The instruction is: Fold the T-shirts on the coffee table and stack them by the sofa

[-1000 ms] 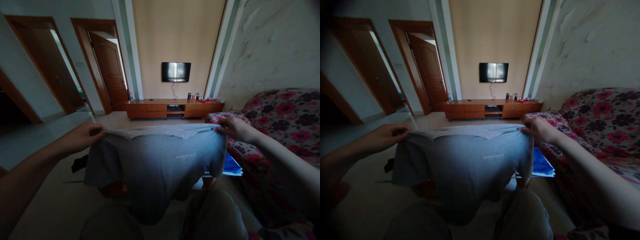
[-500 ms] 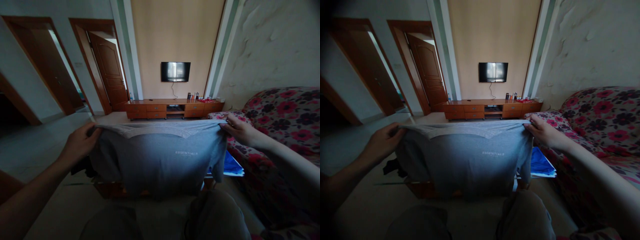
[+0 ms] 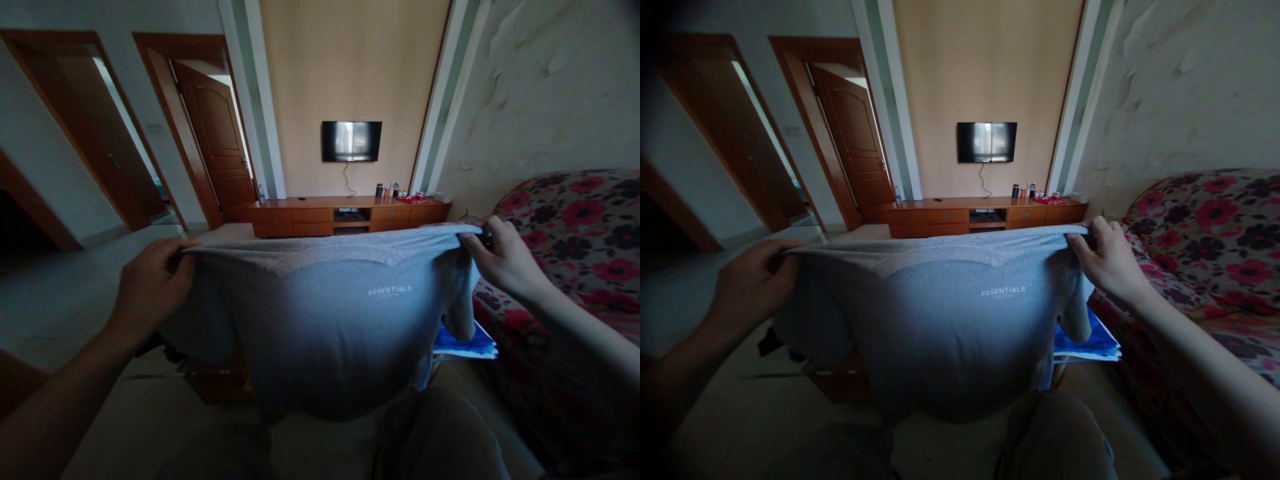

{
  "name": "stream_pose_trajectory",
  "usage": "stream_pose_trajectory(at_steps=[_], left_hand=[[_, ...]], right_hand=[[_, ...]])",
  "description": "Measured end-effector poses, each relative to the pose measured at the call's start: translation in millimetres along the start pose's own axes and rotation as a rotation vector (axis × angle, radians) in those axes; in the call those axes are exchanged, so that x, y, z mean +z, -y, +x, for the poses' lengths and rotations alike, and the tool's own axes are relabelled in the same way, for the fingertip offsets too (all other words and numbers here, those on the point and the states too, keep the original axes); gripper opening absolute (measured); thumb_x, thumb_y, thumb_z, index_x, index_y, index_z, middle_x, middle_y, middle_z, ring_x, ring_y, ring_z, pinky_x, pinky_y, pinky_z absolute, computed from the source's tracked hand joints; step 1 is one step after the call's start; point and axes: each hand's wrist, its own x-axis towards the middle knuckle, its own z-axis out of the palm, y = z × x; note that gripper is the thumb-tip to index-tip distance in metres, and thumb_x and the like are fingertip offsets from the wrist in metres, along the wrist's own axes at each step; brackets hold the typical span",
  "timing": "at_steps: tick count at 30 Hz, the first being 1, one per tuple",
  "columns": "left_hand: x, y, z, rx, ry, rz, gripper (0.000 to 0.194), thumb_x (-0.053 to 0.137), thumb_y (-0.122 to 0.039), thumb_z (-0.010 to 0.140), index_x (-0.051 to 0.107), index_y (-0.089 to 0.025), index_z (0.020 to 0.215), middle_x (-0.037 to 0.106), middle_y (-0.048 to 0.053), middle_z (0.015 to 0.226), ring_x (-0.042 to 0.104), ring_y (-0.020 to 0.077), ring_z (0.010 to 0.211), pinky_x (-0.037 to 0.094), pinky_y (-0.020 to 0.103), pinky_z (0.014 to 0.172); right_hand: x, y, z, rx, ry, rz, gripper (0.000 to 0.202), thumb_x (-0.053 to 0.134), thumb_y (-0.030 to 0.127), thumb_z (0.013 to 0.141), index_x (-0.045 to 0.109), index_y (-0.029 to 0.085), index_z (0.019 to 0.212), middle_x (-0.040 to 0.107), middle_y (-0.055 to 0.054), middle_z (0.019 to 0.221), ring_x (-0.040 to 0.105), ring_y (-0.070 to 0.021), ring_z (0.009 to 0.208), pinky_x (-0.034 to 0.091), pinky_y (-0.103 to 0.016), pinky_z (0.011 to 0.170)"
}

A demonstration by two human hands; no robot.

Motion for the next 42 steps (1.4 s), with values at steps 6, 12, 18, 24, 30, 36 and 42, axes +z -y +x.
stream_pose_trajectory(at_steps=[6,12,18,24,30,36,42], left_hand=[[71.4,1,35,0.013,-0.054,0.003,0.029,0.046,-0.034,0.098,0.068,-0.021,0.113,0.070,0.007,0.110,0.063,0.0244,0.104,0.049,0.039,0.096],[189.3,18,60,-0.058,-0.040,-0.024,0.026,0.049,-0.025,0.093,0.064,-0.016,0.111,0.067,0.010,0.110,0.060,0.0248,0.107,0.047,0.043,0.102],[317.2,36,40,-0.250,0.047,-0.105,0.030,0.053,-0.025,0.088,0.054,-0.019,0.118,0.064,0.012,0.109,0.063,0.0298,0.107,0.049,0.045,0.098],[410.4,65,9,-0.237,0.194,-0.094,0.024,0.044,-0.016,0.086,0.059,-0.021,0.104,0.064,0.012,0.106,0.061,0.0303,0.108,0.047,0.047,0.099],[476.5,90,-16,-0.160,0.256,-0.103,0.034,0.042,-0.013,0.083,0.070,-0.020,0.100,0.064,0.012,0.115,0.057,0.0278,0.118,0.044,0.044,0.108],[517.3,97,-50,-0.170,0.457,0.005,0.035,0.052,-0.017,0.080,0.074,-0.020,0.107,0.057,0.016,0.133,0.049,0.0330,0.132,0.040,0.052,0.113],[520.0,72,-75,0.008,0.549,0.079,0.027,0.051,-0.036,0.090,0.073,-0.022,0.095,0.066,0.014,0.111,0.056,0.0337,0.119,0.044,0.051,0.106]], right_hand=[[56,-5,15,0.053,-0.007,0.051,0.028,0.053,0.050,0.094,0.057,0.024,0.104,0.059,-0.010,0.094,0.050,-0.0291,0.102,0.046,-0.041,0.089],[160,-28,13,0.218,0.117,0.055,0.036,0.050,0.048,0.093,0.057,0.020,0.114,0.056,-0.013,0.103,0.049,-0.0324,0.114,0.045,-0.046,0.100],[273,-59,-9,0.445,0.340,-0.018,0.041,0.056,0.042,0.088,0.055,0.014,0.118,0.052,-0.018,0.116,0.050,-0.0321,0.120,0.042,-0.042,0.108],[359,-81,-39,0.453,0.449,-0.046,0.046,0.064,0.036,0.079,0.060,0.016,0.120,0.049,-0.015,0.120,0.052,-0.0305,0.122,0.044,-0.036,0.108],[429,-94,-54,0.497,0.441,-0.093,0.040,0.054,0.040,0.089,0.067,0.015,0.118,0.055,-0.017,0.112,0.048,-0.0339,0.128,0.041,-0.038,0.109],[474,-81,-79,0.682,0.500,-0.145,0.068,0.059,0.046,0.086,0.048,0.012,0.144,0.033,-0.026,0.152,0.048,-0.0405,0.131,0.041,-0.050,0.107],[472,-43,-108,0.309,0.727,-0.201,0.043,0.047,0.047,0.097,0.065,0.018,0.122,0.058,-0.020,0.134,0.049,-0.0395,0.128,0.032,-0.059,0.108]])
